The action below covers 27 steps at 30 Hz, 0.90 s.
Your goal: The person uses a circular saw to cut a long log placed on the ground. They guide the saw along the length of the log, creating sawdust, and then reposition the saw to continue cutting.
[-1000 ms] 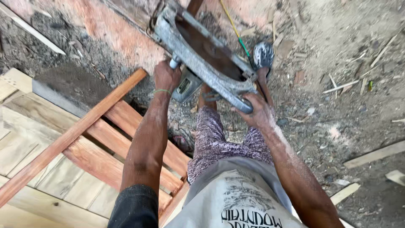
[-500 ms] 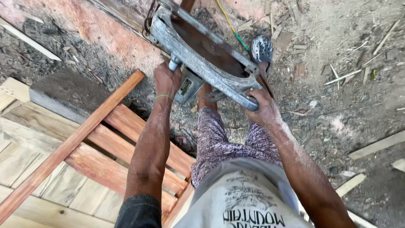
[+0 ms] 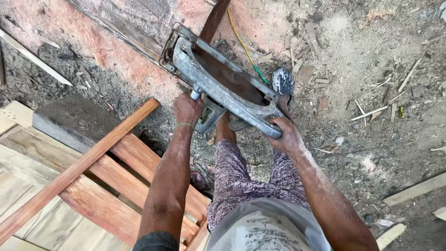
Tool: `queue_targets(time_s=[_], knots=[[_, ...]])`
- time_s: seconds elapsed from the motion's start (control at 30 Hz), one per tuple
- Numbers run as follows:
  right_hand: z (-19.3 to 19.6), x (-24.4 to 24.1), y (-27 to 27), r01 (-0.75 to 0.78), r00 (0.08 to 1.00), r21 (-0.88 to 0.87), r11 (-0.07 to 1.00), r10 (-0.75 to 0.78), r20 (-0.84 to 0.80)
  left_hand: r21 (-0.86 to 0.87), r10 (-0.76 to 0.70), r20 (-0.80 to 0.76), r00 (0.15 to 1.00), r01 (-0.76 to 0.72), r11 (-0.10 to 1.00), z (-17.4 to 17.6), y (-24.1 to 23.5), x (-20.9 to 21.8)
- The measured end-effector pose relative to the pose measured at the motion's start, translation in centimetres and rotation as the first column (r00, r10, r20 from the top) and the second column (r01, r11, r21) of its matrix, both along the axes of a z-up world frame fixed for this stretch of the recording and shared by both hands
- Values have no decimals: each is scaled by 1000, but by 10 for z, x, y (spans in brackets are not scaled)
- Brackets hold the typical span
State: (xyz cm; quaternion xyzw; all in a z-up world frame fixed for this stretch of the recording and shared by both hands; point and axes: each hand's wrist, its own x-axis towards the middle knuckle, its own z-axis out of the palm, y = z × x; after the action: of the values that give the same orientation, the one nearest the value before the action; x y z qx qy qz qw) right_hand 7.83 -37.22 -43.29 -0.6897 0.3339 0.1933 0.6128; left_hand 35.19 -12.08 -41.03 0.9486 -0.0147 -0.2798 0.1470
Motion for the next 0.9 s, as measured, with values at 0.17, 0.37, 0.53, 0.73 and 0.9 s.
queue_targets(time_s=[0.17, 0.37, 0.53, 0.73, 0.9], knots=[[12, -2, 0, -202, 935, -281, 938, 270, 229, 46, 78, -36, 996, -77, 996, 9, 9, -9], [30, 14, 11, -222, 941, -293, 930, 283, 186, 90, 115, -126, 985, -104, 990, 15, 11, 8], [33, 17, 21, -232, 941, -300, 925, 292, 173, 104, 107, -95, 990, -97, 990, 11, 21, 7], [30, 41, 14, -201, 909, -312, 928, 296, 294, 54, 81, 45, 996, -83, 995, -5, 16, 27], [22, 47, 28, -261, 936, -264, 928, 311, 166, 81, 89, 104, 991, -98, 992, -7, 28, 33]])
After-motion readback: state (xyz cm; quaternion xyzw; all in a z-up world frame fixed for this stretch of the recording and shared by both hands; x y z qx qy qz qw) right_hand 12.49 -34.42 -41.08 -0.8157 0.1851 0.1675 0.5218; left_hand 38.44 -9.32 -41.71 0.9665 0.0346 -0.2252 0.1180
